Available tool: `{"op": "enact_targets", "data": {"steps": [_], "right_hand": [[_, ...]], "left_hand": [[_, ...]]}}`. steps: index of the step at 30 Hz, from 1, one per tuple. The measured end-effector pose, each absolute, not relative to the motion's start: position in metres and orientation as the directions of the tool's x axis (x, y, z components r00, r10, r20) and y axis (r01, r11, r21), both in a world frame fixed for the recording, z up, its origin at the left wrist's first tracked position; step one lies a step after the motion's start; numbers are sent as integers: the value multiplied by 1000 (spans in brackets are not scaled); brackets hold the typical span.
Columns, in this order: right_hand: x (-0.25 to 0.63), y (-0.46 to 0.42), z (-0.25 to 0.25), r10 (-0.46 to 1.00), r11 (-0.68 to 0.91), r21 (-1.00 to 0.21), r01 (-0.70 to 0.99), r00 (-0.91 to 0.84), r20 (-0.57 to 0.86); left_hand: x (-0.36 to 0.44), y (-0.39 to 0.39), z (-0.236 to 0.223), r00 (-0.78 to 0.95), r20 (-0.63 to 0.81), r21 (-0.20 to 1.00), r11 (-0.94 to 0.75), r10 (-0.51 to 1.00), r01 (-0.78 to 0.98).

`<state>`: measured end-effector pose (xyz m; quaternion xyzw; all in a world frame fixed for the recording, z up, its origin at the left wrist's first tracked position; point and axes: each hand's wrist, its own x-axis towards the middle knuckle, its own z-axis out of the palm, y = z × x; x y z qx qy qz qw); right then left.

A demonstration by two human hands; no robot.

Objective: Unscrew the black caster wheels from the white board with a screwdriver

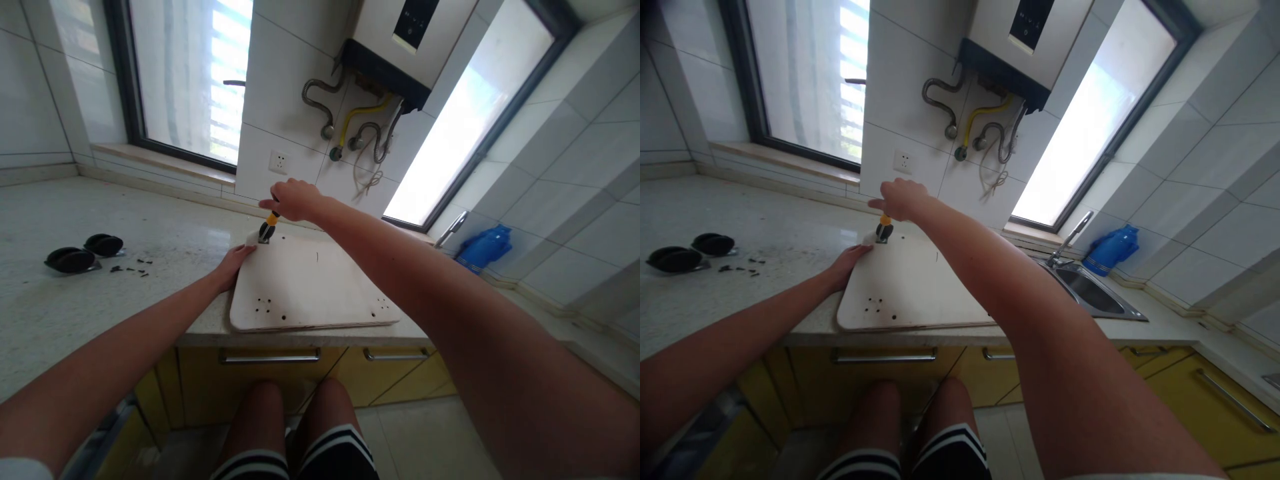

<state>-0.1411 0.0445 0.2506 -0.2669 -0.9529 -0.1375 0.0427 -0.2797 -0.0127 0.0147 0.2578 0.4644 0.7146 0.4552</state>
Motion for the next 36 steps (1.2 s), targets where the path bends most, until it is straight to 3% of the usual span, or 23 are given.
{"op": "enact_targets", "data": {"steps": [7,14,30,36], "right_hand": [[-154,43,244,407,876,199,439,-895,181],[-157,29,240,514,798,213,563,-822,247],[-151,30,243,490,849,117,515,-851,189],[-152,30,241,546,794,148,589,-799,251]], "left_hand": [[-280,-16,18,-406,-53,898,-134,912,-419],[-281,-16,15,-388,-54,888,-134,920,-440],[-283,-15,10,-373,-50,867,-145,927,-476],[-281,-17,13,-384,-71,874,-129,921,-469]]}}
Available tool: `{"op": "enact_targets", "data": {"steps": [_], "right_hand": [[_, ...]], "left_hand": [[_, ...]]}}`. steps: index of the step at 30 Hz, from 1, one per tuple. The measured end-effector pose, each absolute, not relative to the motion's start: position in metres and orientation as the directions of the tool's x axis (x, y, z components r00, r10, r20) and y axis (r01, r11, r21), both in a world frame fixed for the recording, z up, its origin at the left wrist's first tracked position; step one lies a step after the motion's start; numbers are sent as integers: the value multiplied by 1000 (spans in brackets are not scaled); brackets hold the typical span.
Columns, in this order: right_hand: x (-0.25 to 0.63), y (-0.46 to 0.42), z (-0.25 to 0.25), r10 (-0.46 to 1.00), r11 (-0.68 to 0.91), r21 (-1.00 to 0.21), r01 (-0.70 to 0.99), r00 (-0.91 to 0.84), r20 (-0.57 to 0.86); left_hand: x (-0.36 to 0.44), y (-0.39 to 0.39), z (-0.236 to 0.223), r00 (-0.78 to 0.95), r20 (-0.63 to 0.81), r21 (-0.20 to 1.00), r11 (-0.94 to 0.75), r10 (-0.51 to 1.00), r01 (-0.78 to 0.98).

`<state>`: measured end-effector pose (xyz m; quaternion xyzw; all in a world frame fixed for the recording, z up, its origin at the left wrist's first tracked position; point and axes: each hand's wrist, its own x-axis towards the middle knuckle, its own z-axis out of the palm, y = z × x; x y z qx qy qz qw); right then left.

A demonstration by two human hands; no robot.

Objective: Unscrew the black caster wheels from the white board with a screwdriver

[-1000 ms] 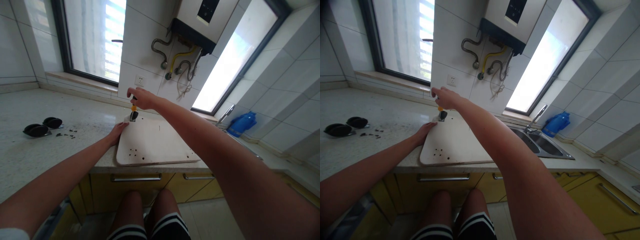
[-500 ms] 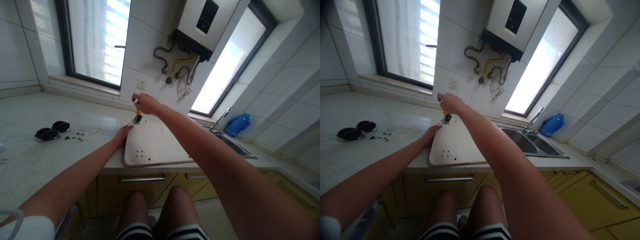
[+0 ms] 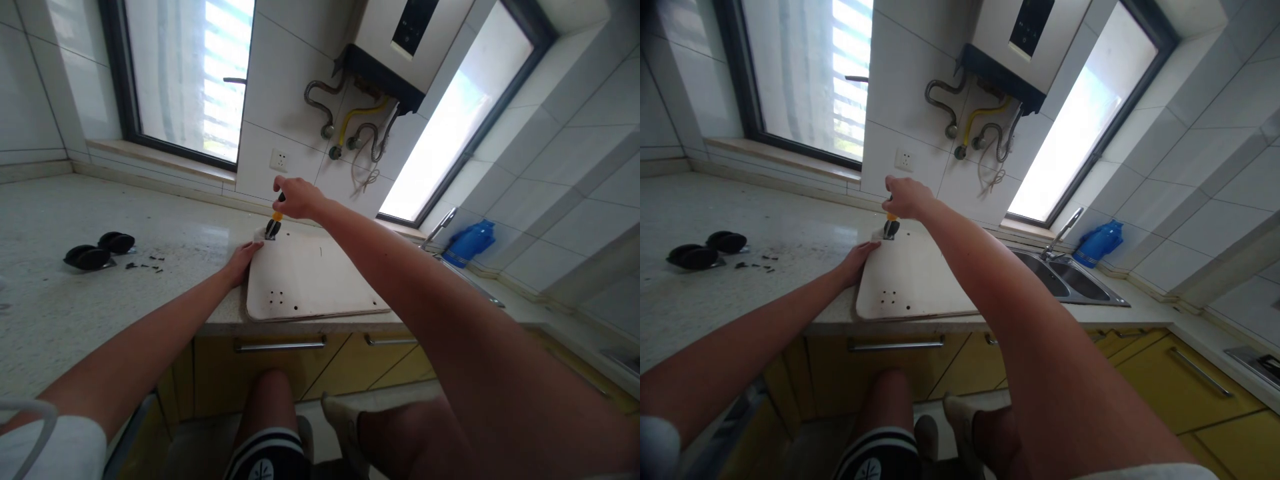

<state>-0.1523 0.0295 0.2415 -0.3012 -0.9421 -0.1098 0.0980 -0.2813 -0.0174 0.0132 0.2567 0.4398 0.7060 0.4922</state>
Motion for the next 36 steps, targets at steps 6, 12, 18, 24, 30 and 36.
{"op": "enact_targets", "data": {"steps": [6,12,18,24,30,36], "right_hand": [[-156,37,233,562,748,159,645,-742,365],[-135,56,228,436,864,83,497,-820,372],[-129,75,215,282,953,-42,300,-826,488],[-144,90,197,121,984,-180,6,-764,634],[-155,96,183,99,979,-196,-64,-687,720],[-161,95,160,28,921,-251,-296,-595,803]], "left_hand": [[-282,-15,12,-422,-101,890,-107,901,-442],[-284,-12,7,-426,-113,898,-91,898,-430],[-285,-9,3,-426,-106,901,-95,898,-423],[-284,-11,1,-422,-105,901,-94,900,-423],[-282,-12,4,-442,-138,897,-77,886,-436],[-277,-14,10,-485,-189,893,-56,854,-447]]}}
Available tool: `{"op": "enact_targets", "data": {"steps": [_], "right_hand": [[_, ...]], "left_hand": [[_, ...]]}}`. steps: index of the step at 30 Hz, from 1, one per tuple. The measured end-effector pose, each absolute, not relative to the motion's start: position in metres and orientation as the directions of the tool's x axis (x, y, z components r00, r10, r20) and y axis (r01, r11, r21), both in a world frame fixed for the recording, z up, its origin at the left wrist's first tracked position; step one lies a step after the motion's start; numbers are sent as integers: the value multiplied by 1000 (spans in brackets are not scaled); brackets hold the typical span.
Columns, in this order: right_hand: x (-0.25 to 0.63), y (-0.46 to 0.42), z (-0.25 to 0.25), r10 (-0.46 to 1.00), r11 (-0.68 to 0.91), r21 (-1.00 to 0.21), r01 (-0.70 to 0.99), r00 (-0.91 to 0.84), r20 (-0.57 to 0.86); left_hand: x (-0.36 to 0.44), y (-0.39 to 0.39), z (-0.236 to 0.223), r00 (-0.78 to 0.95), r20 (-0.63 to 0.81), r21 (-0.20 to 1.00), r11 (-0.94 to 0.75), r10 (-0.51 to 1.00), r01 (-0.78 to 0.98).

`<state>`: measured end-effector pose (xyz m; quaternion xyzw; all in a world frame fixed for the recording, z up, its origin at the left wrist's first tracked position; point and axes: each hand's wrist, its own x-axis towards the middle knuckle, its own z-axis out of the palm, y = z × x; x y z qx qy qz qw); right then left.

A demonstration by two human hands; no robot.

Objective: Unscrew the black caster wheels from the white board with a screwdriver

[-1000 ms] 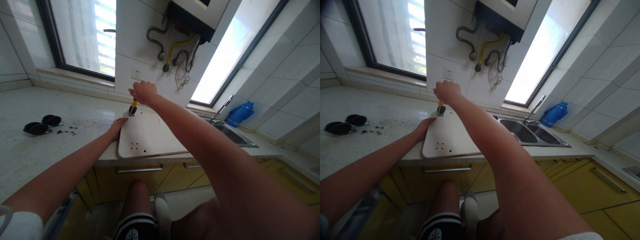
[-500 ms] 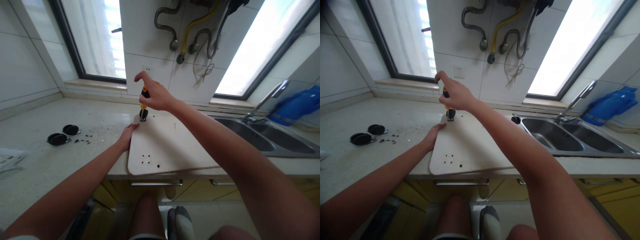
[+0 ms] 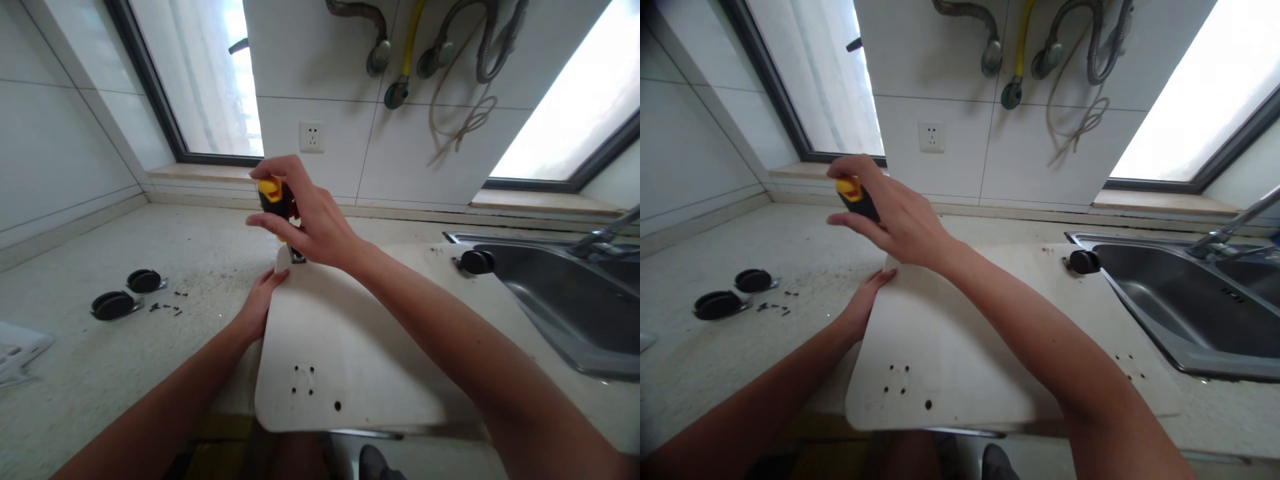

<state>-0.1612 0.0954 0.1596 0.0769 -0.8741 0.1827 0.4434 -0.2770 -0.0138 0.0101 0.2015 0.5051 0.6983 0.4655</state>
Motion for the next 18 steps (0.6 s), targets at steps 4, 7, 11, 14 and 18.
{"op": "enact_targets", "data": {"steps": [4,7,11,14,18], "right_hand": [[-163,95,152,-79,873,-197,-447,-527,846],[-161,97,152,-148,829,-189,-527,-532,834],[-160,106,150,-106,789,-241,-565,-511,853],[-162,116,150,-46,797,-229,-558,-434,900],[-160,124,157,22,841,-239,-486,-410,912]], "left_hand": [[-275,-17,16,-503,-170,928,-35,848,-372],[-274,-18,20,-519,-166,949,-7,838,-314],[-276,-17,18,-542,-197,951,24,817,-309],[-277,-17,16,-540,-226,947,53,811,-316],[-276,-20,19,-524,-210,956,61,825,-286]]}}
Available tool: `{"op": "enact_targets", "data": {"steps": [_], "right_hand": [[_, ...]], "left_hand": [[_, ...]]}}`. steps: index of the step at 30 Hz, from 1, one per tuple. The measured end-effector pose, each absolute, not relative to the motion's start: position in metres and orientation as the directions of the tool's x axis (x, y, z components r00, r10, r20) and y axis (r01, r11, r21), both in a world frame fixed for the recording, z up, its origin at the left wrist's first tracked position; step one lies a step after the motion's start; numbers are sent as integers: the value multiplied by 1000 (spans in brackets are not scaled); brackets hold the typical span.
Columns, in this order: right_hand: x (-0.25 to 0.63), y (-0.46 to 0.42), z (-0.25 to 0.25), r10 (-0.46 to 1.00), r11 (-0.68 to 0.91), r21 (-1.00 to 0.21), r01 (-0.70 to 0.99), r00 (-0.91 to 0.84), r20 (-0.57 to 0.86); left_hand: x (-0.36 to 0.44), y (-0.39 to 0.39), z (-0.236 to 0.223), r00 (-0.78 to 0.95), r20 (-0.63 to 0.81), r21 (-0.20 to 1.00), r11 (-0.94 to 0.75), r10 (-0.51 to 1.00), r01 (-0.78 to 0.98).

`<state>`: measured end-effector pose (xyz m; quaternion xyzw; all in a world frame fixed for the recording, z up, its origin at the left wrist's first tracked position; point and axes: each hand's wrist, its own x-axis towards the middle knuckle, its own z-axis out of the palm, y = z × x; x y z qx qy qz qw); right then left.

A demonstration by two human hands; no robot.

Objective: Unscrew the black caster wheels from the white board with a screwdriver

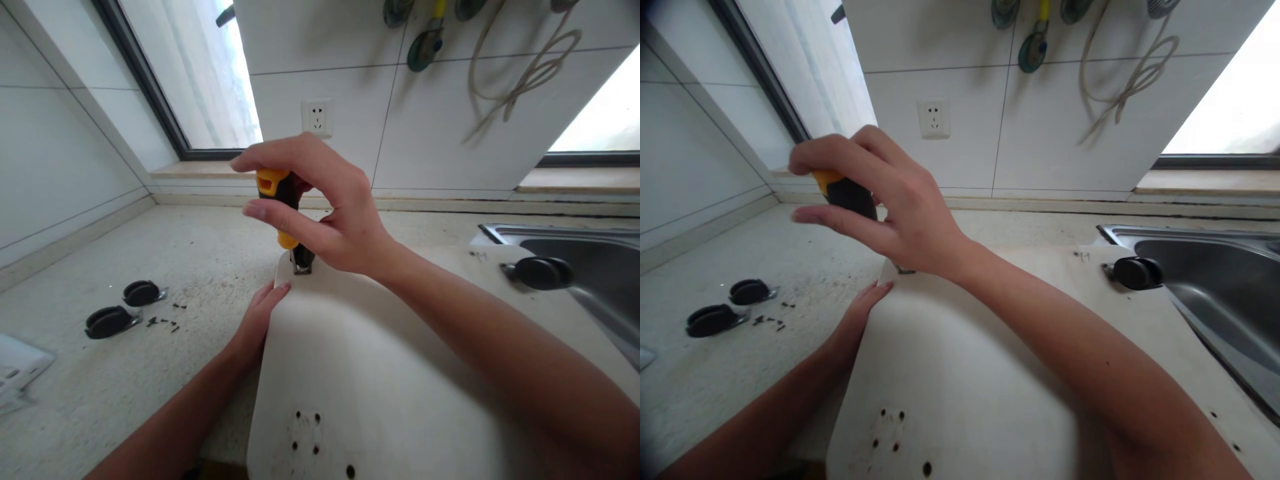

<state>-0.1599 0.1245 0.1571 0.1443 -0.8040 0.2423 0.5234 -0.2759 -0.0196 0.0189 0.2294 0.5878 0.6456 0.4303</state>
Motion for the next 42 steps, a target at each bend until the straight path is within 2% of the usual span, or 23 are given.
{"op": "enact_targets", "data": {"steps": [3,5,9,16,22,26,32,37,42], "right_hand": [[-155,124,165,-42,817,-257,-516,-498,866],[-151,121,169,-53,846,-252,-469,-546,836],[-147,115,171,14,943,-190,-275,-536,844],[-144,118,173,30,899,-283,-334,-597,802],[-140,106,178,134,944,-275,-183,-549,825],[-135,100,176,98,942,-267,-204,-593,799],[-140,97,167,150,939,-284,-193,-512,846],[-148,93,167,87,897,-304,-321,-544,834],[-149,89,161,181,906,-320,-276,-429,885]], "left_hand": [[-274,-21,24,-557,-228,958,83,799,-274],[-272,-21,26,-587,-237,959,88,774,-271],[-273,-20,24,-554,-254,951,102,793,-291],[-280,-18,11,-516,-206,949,41,832,-312],[-279,-17,13,-507,-205,939,22,837,-344],[-277,-17,14,-489,-192,930,-1,851,-368],[-278,-16,10,-523,-167,931,-41,836,-363],[-278,-15,9,-513,-161,929,-46,843,-367],[-278,-15,9,-506,-148,933,-49,850,-356]]}}
